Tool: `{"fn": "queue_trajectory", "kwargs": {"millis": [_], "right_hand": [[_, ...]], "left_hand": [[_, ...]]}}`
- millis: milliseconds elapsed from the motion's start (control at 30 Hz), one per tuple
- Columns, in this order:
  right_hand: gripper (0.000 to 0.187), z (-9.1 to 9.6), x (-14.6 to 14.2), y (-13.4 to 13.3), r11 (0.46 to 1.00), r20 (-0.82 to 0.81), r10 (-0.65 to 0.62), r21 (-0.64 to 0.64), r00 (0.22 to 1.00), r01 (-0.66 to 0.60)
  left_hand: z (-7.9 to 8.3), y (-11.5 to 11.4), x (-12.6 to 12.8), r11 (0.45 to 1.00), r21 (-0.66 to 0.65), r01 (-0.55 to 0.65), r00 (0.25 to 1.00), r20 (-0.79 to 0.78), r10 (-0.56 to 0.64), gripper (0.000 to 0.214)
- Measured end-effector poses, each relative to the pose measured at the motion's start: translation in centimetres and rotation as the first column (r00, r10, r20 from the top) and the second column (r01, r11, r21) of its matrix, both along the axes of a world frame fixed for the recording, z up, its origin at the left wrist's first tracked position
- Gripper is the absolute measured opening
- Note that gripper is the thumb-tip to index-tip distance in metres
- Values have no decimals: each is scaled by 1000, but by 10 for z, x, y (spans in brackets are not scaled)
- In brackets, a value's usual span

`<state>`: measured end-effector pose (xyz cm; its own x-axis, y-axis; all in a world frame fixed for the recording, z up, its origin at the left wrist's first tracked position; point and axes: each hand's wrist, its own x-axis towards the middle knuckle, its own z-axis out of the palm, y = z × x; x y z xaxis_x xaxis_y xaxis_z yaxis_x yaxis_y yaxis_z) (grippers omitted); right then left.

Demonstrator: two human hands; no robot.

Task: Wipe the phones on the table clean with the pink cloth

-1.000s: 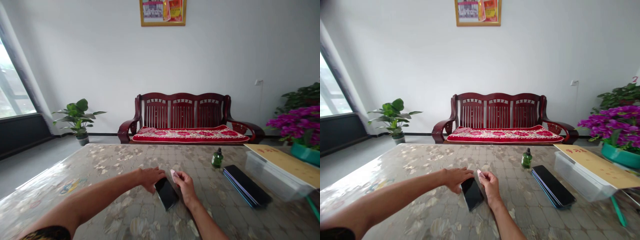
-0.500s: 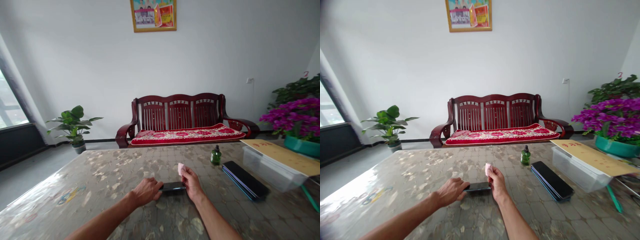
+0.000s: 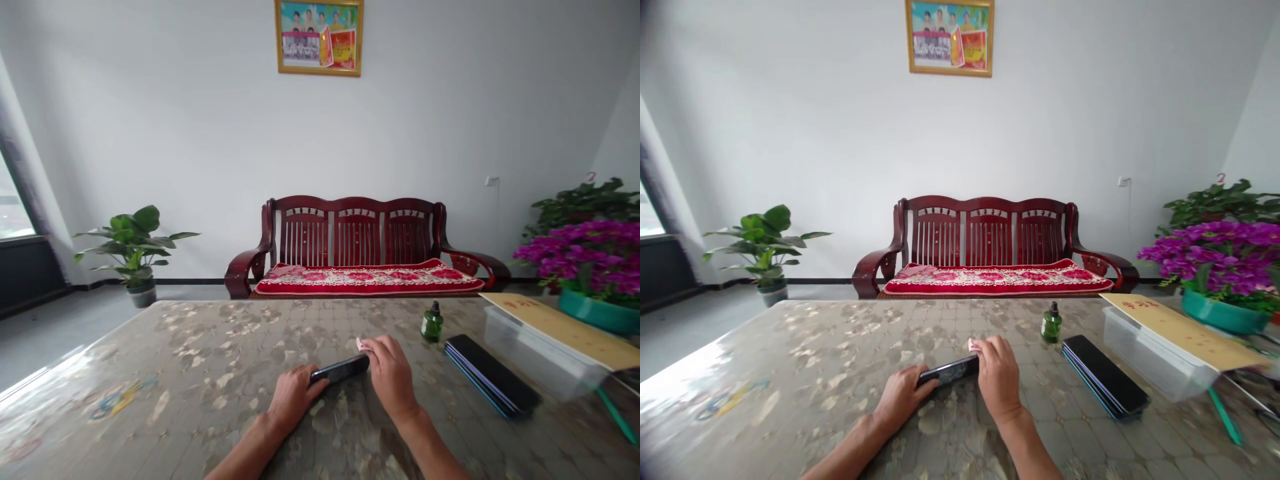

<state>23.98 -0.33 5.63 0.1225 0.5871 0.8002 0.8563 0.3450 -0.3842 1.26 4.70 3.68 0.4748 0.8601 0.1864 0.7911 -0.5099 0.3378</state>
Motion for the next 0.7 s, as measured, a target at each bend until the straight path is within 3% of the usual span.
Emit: {"fn": "queue_trajectory", "kwargs": {"millis": [100,267,500,600,700], "right_hand": [[20,-1,-5,-3,998,166,-54,-2,985,56],[21,-3,-13,-5,998,249,-68,3,966,69],[23,-1,-47,-8,997,283,71,2,956,-75],[24,-3,-42,-6,993,288,109,1,951,-114],[23,-5,-20,-2,998,282,51,18,958,-58]], "left_hand": [[0,2,0,1000,-22,11,1000,13,-11,21],[5,1,1,999,-33,37,999,14,-37,20],[4,1,3,997,-31,64,997,50,-63,21],[2,3,3,997,-50,53,996,79,-49,23],[3,4,3,995,-96,42,995,96,-32,24]]}}
